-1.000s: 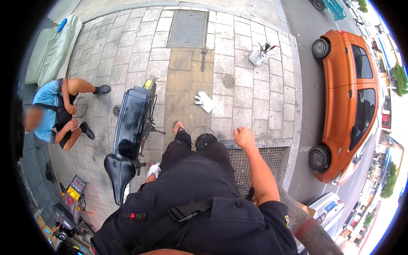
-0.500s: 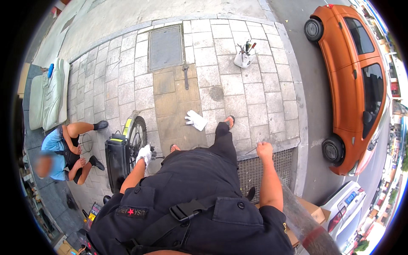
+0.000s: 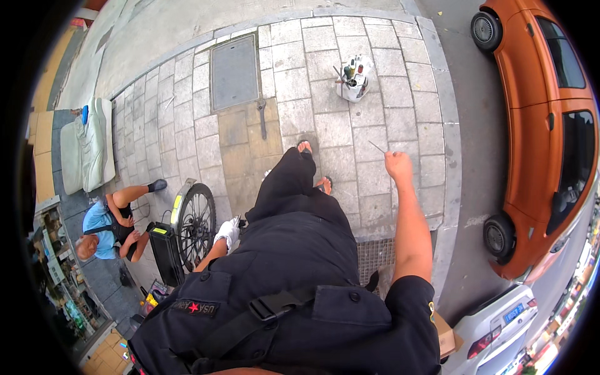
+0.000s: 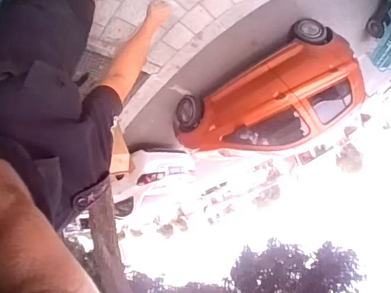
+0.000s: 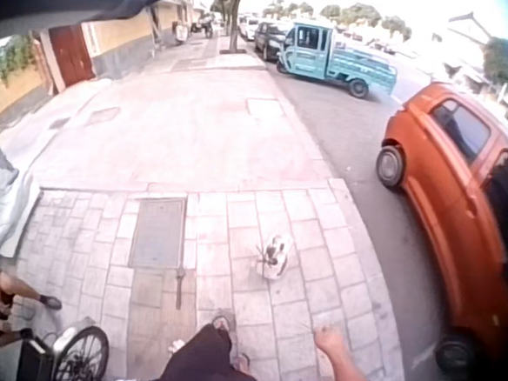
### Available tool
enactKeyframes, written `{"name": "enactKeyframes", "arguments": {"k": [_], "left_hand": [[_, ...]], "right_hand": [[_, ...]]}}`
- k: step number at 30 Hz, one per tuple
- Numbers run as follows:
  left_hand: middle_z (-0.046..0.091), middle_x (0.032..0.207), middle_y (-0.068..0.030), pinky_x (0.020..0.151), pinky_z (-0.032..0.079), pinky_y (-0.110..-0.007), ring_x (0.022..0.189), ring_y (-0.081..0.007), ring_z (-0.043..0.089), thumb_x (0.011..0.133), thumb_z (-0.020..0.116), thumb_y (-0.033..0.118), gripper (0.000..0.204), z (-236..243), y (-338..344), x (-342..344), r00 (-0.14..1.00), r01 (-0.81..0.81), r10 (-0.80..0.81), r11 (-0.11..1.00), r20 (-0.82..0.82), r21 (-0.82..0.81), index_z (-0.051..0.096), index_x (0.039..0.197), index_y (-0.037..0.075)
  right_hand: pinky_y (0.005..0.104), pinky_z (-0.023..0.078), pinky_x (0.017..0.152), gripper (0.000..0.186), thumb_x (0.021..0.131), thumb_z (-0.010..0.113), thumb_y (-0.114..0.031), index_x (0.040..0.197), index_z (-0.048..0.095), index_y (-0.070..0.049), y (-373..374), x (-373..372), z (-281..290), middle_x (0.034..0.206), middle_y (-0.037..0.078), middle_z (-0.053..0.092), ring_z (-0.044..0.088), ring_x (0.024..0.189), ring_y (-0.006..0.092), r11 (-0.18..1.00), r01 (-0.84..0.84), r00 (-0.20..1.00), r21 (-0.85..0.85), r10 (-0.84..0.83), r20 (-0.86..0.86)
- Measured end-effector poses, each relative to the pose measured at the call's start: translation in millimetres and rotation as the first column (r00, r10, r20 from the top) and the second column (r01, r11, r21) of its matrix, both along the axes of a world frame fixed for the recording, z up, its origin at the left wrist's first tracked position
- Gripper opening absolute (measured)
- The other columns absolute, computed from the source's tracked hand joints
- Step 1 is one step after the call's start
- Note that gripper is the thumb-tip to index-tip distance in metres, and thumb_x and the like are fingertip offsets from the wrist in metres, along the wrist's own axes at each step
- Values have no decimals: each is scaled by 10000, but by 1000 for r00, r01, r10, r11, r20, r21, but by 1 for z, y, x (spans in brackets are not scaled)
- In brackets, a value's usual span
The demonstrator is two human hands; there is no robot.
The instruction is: The person adjusts the handlebars and digital display of a bicycle using a screwdriver. They then remove a white glove and use a wrench to tighten a bolt on the bicycle's rear rack. The person works on the bicycle outdoors on a sidewalk before moving into a shop.
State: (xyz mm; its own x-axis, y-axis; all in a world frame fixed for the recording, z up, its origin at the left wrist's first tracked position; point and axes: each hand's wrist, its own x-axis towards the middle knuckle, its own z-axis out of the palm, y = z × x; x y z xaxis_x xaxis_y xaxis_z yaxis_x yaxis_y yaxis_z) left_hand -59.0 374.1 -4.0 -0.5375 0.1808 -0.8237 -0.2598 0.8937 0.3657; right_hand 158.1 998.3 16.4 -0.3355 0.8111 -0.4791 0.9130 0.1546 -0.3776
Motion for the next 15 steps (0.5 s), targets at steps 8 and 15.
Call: {"name": "enactKeyframes", "arguments": {"k": [8,15], "left_hand": [[714,806,-84,607,497,-342,633,-174,608,1119,454,442,513,-46,161,-44,899,-363,354,932,257,-16,739,1141,16],[779,948,-126,736,570,-321,784,-165,711,1121,472,429,518,-11,338,-118,958,-279,257,937,129,211,725,1232,-9]], "right_hand": [[303,463,476,252,924,623,-255,888,715,-23,115,-94,-31,730,41,670,586,545,123,849,246,957,-467,-290,-24],[302,450,468,260,926,665,-271,846,696,-26,162,-154,-121,738,47,681,584,544,120,834,178,977,-522,-212,-5]]}}
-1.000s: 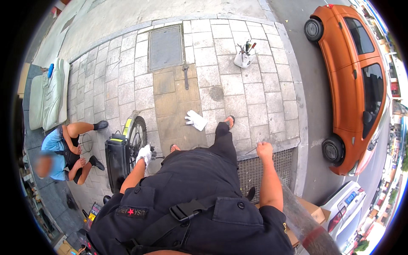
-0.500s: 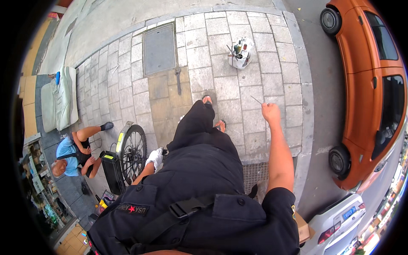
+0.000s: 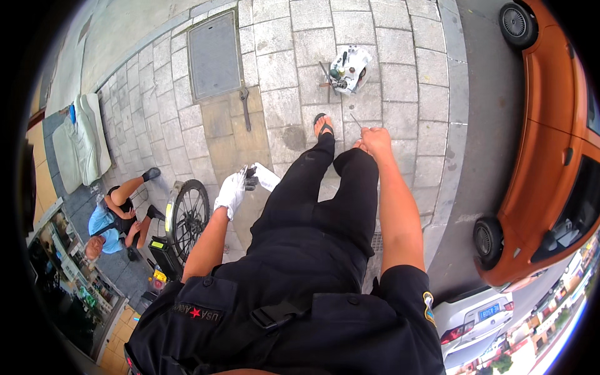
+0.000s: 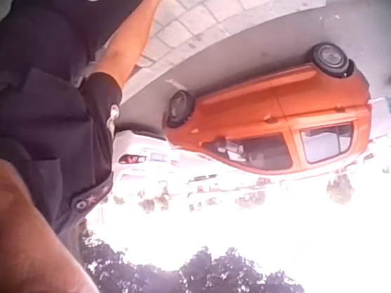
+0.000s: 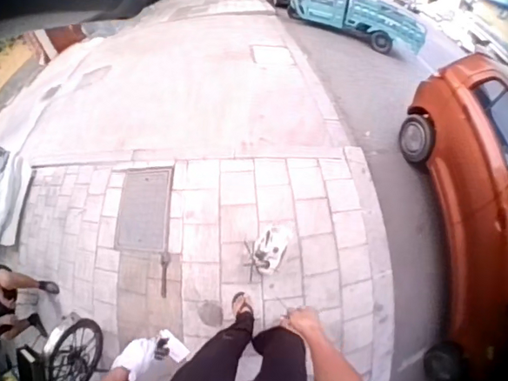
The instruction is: The person adjusts the handlebars and digital display of a bicycle using a screwdriver. They then remove a white glove and use a wrench to tighten a bolt on the bicycle's rear rack. The person works on the bicycle outdoors on a sidewalk before moving into a shop.
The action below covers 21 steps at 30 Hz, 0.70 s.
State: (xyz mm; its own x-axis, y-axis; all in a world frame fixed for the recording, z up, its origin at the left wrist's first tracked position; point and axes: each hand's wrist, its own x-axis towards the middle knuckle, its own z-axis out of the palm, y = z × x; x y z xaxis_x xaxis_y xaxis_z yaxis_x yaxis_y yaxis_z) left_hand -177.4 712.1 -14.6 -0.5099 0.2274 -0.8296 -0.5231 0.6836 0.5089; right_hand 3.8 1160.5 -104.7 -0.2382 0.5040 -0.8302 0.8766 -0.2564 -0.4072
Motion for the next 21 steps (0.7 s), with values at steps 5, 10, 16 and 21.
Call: {"name": "enactKeyframes", "arguments": {"k": [5,10,16,21], "left_hand": [[789,1035,-126,813,583,-326,863,-178,739,1121,469,435,535,-16,61,-18,999,-38,38,999,-19,-17,704,1274,-21],[777,1018,-112,824,572,-333,850,-172,729,1108,508,448,532,-49,53,30,994,-106,106,986,-9,-130,711,1259,-20],[761,950,-50,722,530,-305,784,-126,669,1094,530,470,487,-75,-4,112,976,-85,158,908,146,-411,733,1165,33],[762,942,-38,685,513,-307,759,-126,647,1084,529,501,502,-59,23,118,928,-204,306,894,212,-398,743,1136,50]], "right_hand": [[311,445,430,412,1019,633,-355,751,671,-44,9,-51,-46,621,28,624,567,480,122,994,107,994,22,-107,7],[299,458,436,324,992,634,-285,794,668,-30,16,-70,-105,682,55,648,577,502,132,953,288,954,-90,-294,-59],[290,465,453,207,919,651,-184,806,680,-13,26,-82,-137,711,67,658,579,530,134,914,357,929,-191,-369,-29],[289,465,443,166,921,644,-156,841,689,-17,31,-92,-136,717,72,667,578,523,135,924,349,933,-160,-358,-35]]}}
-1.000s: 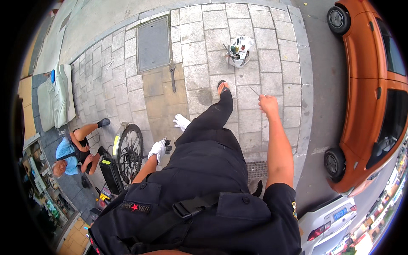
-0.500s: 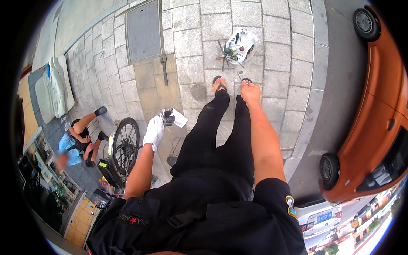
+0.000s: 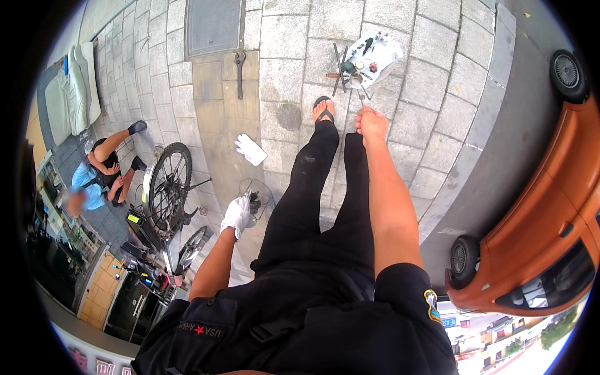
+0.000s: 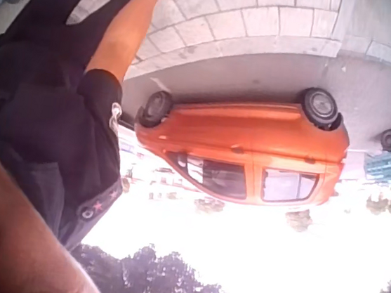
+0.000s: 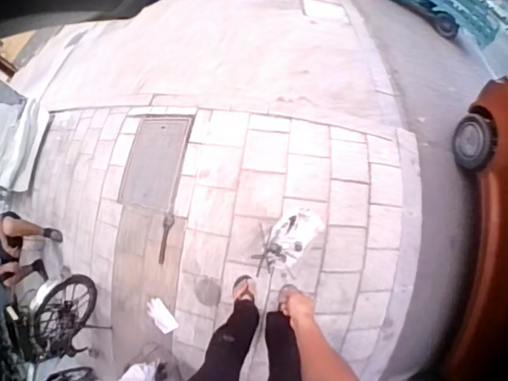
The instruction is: The person adjusts the handlebars and digital display of a bicycle using a screwdriver. They then remove a white glove and use a wrench to tighten a bolt on the bicycle's rear rack. The person works on the bicycle outdoors on a sidewalk before moving into a shop.
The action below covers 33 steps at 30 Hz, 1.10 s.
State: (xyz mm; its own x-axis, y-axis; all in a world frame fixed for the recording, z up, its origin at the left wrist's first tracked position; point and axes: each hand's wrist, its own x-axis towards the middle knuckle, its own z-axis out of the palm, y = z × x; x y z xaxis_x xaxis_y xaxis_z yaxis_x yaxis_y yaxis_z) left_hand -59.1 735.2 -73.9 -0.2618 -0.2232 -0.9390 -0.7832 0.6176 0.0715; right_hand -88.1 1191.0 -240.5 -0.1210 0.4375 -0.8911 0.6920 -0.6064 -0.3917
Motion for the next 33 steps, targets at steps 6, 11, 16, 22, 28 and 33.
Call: {"name": "enactKeyframes", "arguments": {"k": [6,11,16,22,28,33], "left_hand": [[762,943,-26,629,451,-274,716,-81,582,1088,531,483,499,14,46,-23,979,137,-125,988,-162,66,734,1123,28],[755,946,-28,627,447,-256,725,-58,583,1106,521,423,441,3,51,-23,988,-112,127,982,-86,154,722,1152,33],[765,1037,-75,784,541,-300,850,-124,688,1113,489,452,502,-7,35,-19,991,-107,119,977,-56,183,723,1209,18],[760,981,-69,769,525,-292,816,-123,660,1107,506,444,491,-18,18,2,985,-150,162,978,-67,147,722,1160,7],[769,992,-89,812,534,-328,860,-159,680,1080,514,503,533,-5,-11,2,990,78,-76,997,-118,15,730,1125,17],[714,868,-195,791,521,-464,809,-384,676,1052,513,426,433,48,-11,4,937,-183,136,976,-323,-118,694,1035,34]], "right_hand": [[297,465,430,171,936,643,-154,871,685,-2,2,-12,21,725,82,674,576,516,134,1000,5,1000,-5,-5,-9],[305,440,399,191,958,637,-144,860,656,19,5,-9,19,713,88,659,552,487,136,1000,16,1000,-9,-15,4],[319,436,407,201,980,634,-136,851,643,17,3,-11,8,702,93,643,558,499,149,1000,30,999,6,-30,15],[316,466,441,253,1017,655,-219,927,651,18,0,-36,-19,740,99,647,568,513,169,995,64,998,-80,-64,-5],[375,497,702,621,1010,577,-623,1318,627,-86,18,-29,-63,1016,20,673,588,821,156,955,-206,978,-214,208,-13],[325,486,537,470,1027,591,-511,1176,693,-77,3,-9,21,886,33,682,604,657,158,682,-707,671,-188,730,126]]}}
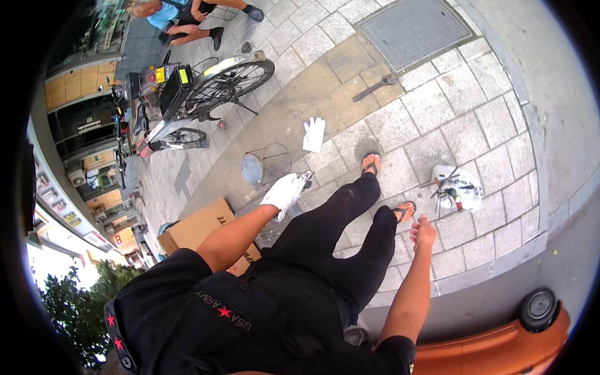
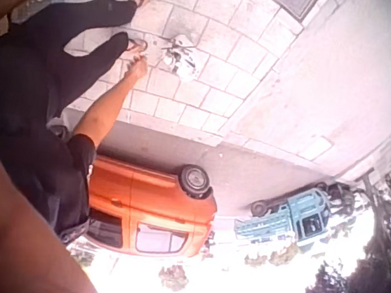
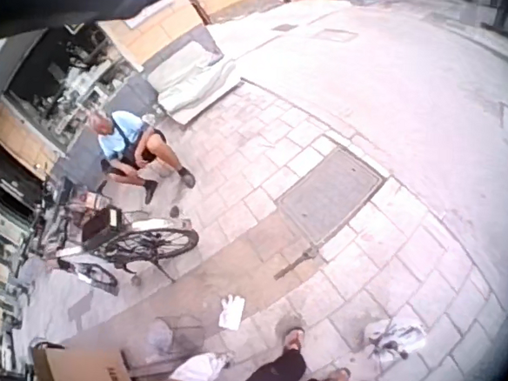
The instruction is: The person adjusts the handlebars and digital display of a bicycle using a screwdriver. They then remove a white glove and use a wrench to tighten a bolt on the bicycle's rear rack. The person works on the bicycle outdoors on a sidewalk before moving into a shop.
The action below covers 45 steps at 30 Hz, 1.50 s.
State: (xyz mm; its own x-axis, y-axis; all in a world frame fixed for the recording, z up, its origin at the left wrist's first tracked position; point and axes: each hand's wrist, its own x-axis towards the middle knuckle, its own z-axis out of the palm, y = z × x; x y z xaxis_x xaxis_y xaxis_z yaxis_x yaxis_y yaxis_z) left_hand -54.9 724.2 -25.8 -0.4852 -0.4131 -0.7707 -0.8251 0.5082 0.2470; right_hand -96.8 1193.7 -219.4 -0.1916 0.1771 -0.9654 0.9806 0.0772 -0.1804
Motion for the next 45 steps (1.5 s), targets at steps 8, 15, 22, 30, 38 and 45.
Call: {"name": "enactKeyframes", "arguments": {"k": [8,15,22,30,38,45], "left_hand": [[744,1138,-214,918,544,-357,1022,-294,718,1081,540,339,398,-4,-120,-13,914,-330,273,931,-301,-157,688,1332,67],[643,1406,-196,1074,499,-361,1251,-292,647,1096,498,200,418,6,-322,-50,262,-730,578,643,-773,233,573,1446,-16],[495,1574,-163,1270,318,-341,1475,-218,452,1107,372,115,454,118,-570,-153,-566,-418,517,492,-642,764,464,1492,-107],[749,1218,-108,1103,458,-407,1139,-275,694,999,682,147,275,83,-677,-206,606,-714,-84,381,-791,-587,740,1263,98],[747,1220,-48,1208,337,-468,1244,-294,621,924,706,63,335,104,-677,-230,835,-520,63,419,-547,-744,743,1248,138],[738,1217,-49,1226,308,-501,1260,-322,603,918,696,101,358,110,-685,-236,852,-498,116,482,-511,-721,744,1268,162]], "right_hand": [[316,480,463,333,1026,618,-321,1191,685,-39,-170,-64,92,797,59,695,609,545,158,840,-543,840,-26,543,5],[384,583,740,395,977,633,-290,1235,710,-1,-445,-243,83,846,170,760,745,748,256,254,-913,54,320,852,-521],[498,543,952,487,970,565,-198,1453,579,-145,-777,-388,174,1152,260,701,690,1070,429,-102,-936,-303,336,720,-625],[491,523,1048,720,907,584,-99,1593,420,-241,-990,-414,182,1382,208,522,599,1259,400,-523,-684,-729,509,496,-471],[457,522,1056,712,908,598,-102,1589,440,-237,-1083,-427,183,1341,194,546,570,1285,379,-603,-659,-741,449,419,-525],[457,527,1038,683,917,619,-142,1574,458,-238,-1134,-419,157,1325,185,559,599,1243,373,-674,-546,-815,498,288,-503]]}}
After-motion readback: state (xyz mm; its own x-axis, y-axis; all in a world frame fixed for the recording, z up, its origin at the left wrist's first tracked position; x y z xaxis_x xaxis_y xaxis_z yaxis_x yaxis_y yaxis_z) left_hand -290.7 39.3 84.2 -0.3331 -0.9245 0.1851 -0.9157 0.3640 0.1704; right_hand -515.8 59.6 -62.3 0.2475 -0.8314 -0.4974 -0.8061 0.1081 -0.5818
